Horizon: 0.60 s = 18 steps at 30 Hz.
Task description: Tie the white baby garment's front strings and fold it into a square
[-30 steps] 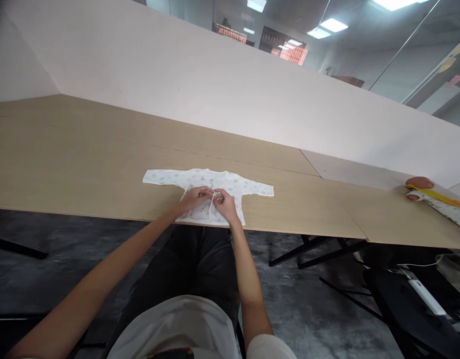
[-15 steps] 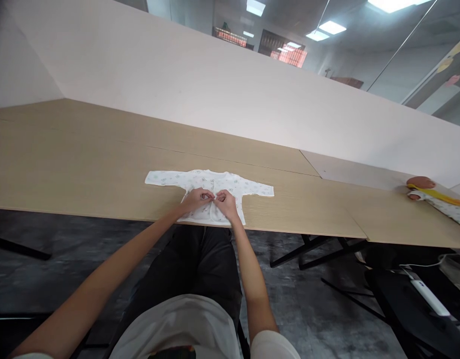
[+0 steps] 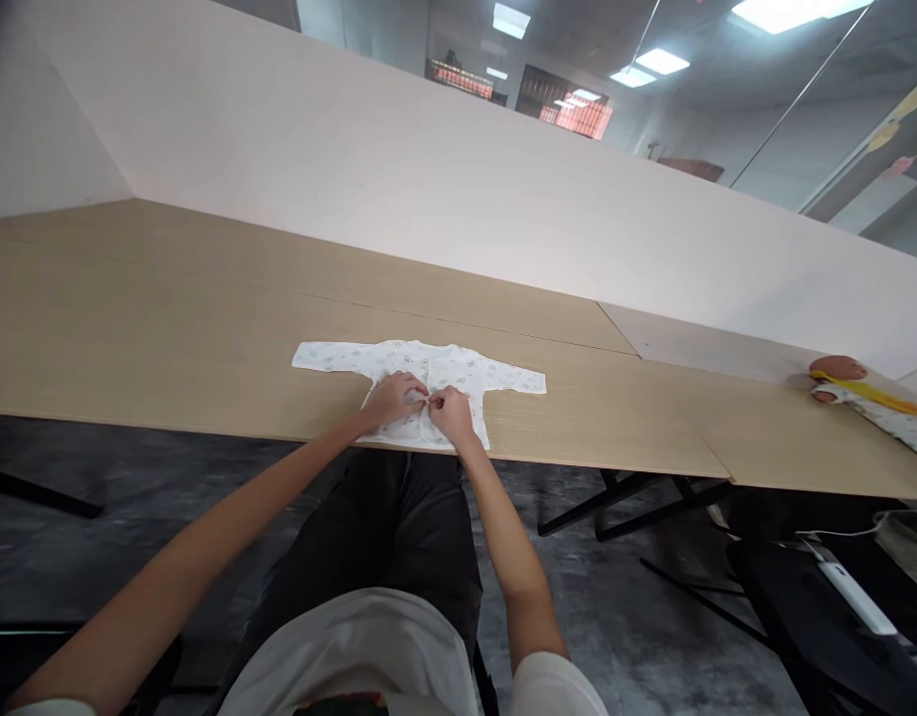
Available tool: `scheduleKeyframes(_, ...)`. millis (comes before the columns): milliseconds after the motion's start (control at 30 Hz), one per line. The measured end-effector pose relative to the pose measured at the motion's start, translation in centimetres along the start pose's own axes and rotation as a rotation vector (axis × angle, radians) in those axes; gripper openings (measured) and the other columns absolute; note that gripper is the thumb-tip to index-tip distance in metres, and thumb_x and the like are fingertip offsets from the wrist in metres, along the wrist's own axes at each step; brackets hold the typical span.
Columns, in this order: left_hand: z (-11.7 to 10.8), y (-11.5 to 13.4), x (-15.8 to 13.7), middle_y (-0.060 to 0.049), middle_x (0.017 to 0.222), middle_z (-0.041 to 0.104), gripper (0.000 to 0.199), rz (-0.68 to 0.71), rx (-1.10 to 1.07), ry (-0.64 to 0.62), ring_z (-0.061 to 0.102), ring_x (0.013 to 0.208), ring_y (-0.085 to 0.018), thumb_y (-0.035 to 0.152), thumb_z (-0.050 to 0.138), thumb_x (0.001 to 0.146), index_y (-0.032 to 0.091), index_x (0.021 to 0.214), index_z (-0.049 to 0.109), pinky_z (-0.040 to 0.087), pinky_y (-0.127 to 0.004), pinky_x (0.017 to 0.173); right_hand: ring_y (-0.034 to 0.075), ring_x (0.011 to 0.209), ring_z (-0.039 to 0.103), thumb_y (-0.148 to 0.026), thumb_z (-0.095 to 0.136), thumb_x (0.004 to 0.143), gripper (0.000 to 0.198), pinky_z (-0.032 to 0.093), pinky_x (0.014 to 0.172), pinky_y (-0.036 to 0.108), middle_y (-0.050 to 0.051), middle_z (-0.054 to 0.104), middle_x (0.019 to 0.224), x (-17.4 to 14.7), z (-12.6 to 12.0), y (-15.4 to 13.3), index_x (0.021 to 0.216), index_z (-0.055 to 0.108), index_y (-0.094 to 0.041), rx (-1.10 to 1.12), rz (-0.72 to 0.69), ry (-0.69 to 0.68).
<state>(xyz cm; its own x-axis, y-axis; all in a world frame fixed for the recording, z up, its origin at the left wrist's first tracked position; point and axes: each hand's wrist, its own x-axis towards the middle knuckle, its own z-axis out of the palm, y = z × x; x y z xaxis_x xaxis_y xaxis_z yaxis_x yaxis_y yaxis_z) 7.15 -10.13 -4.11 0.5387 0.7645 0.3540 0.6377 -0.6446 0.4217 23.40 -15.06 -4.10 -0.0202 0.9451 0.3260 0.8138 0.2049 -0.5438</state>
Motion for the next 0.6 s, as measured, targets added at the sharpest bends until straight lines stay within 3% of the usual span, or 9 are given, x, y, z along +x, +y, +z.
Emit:
scheduleKeyframes(133, 0.3, 0.0, -0.7, -0.008, 0.135, 0.060, 0.040, 0.185, 0.095, -0.087, 0.049, 0.129, -0.023, 0.037, 0.047, 0.092, 0.022, 0.126, 0.063, 0.035, -0.040, 0.110, 0.019, 0.089, 0.066, -0.008, 0.051, 0.082, 0.029, 0.048, 0.084, 0.028, 0.011, 0.070, 0.096, -1.1, -0.9, -0.6, 0.095, 0.076, -0.016, -0.186, -0.072, -0.115)
scheduleKeyframes(267, 0.2, -0.4, -1.1, -0.010, 0.155, 0.038, 0.058, 0.190, 0.178, -0.315, 0.033, 0.144, -0.024, 0.048, 0.034, 0.097, 0.021, 0.148, 0.039, 0.022, -0.042, 0.118, 0.019, 0.094, 0.066, -0.014, 0.053, 0.085, 0.031, 0.047, 0.084, 0.026, 0.009, 0.071, 0.103, -0.4, -2.9, -0.3, 0.108, 0.074, -0.018, -0.230, -0.103, -0.261)
scheduleKeyframes(367, -1.4, -2.1, 0.2, -0.009, 0.160, 0.028, 0.066, 0.071, 0.212, -0.344, 0.023, 0.149, -0.024, 0.056, 0.029, 0.096, 0.023, 0.154, 0.028, 0.017, -0.044, 0.120, 0.019, 0.098, 0.066, -0.016, 0.051, 0.086, 0.035, 0.047, 0.087, 0.025, 0.009, 0.072, 0.110, 2.8, -5.1, 1.2, 0.115, 0.071, -0.017, -0.241, -0.031, -0.256)
scheduleKeyframes(467, -4.0, -5.7, 2.2, -0.011, 0.161, 0.024, 0.067, -0.142, 0.233, -0.223, 0.021, 0.149, -0.025, 0.053, 0.024, 0.098, 0.018, 0.155, 0.024, 0.017, -0.045, 0.119, 0.021, 0.111, 0.062, -0.016, 0.044, 0.090, 0.038, 0.044, 0.094, 0.026, 0.012, 0.067, 0.123, 6.9, -7.0, 3.6, 0.121, 0.066, -0.014, -0.357, 0.091, -0.151)
scheduleKeyframes(600, -6.5, -11.1, 3.4, -0.015, 0.149, 0.046, 0.056, -0.346, 0.294, -0.193, 0.040, 0.139, -0.028, 0.041, 0.030, 0.096, 0.014, 0.142, 0.047, 0.028, -0.043, 0.114, 0.023, 0.110, 0.061, -0.018, 0.040, 0.094, 0.035, 0.043, 0.092, 0.030, 0.016, 0.067, 0.121, 9.2, -8.0, 6.8, 0.119, 0.065, -0.012, -0.562, 0.283, -0.216)
